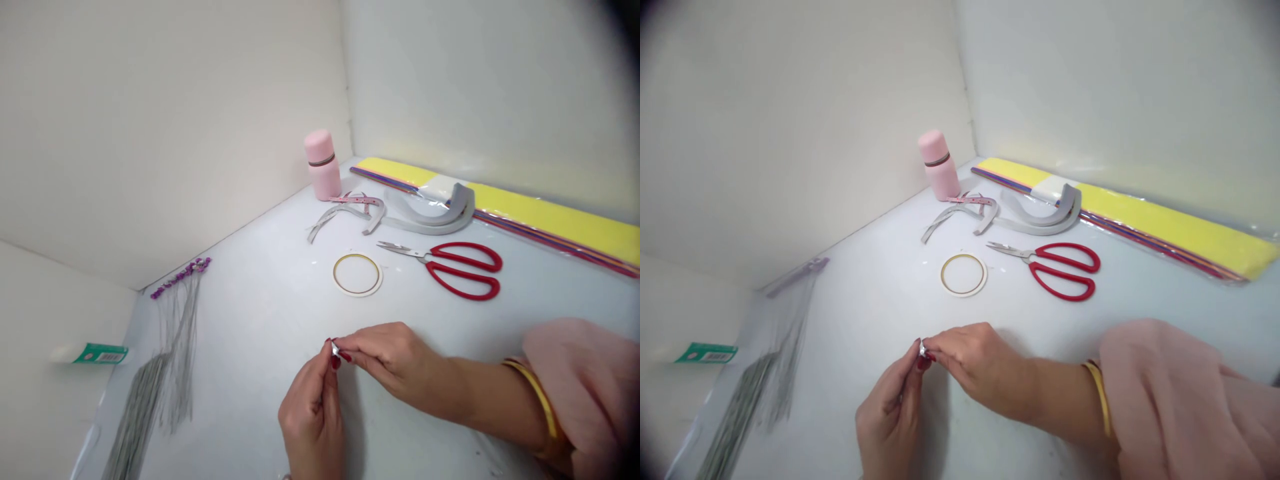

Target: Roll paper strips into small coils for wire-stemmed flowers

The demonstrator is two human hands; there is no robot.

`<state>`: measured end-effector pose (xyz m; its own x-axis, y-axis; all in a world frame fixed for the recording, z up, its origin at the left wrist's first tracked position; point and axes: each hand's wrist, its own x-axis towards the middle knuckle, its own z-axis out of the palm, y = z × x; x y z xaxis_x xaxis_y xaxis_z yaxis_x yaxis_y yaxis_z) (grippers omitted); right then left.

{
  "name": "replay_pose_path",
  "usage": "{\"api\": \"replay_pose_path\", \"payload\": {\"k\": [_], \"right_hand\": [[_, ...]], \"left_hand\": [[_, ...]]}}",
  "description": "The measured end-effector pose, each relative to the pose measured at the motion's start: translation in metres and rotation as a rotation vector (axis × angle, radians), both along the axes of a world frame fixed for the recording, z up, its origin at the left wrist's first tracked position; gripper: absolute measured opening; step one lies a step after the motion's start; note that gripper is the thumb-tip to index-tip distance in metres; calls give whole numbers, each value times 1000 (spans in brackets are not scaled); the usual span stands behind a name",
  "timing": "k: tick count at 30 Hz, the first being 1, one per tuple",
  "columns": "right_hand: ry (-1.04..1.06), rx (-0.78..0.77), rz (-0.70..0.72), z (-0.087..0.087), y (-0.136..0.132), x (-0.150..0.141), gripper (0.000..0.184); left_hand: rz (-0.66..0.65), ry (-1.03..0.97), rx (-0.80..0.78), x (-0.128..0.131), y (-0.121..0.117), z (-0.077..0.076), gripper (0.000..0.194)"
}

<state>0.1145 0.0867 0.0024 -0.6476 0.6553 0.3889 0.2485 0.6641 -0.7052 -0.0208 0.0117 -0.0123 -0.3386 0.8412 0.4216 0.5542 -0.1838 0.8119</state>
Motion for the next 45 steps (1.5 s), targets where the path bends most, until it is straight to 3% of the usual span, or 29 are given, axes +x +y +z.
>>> {"api": "replay_pose_path", "payload": {"k": [7,15,22,39,45], "right_hand": [[2,-123,17,7,0,0,16],[-18,-148,14,7,1,2,16],[-17,-147,7,6,1,2,15],[4,-88,39,2,0,1,21],[24,-171,78,5,3,4,21]], "left_hand": [[-70,-57,-39,0,-1,3,31],[-140,-74,-47,-1,2,8,28],[-16,-123,-185,-1,-1,6,17],[-46,92,-91,-3,0,12,12],[-70,175,-60,-5,-1,9,12]]}}
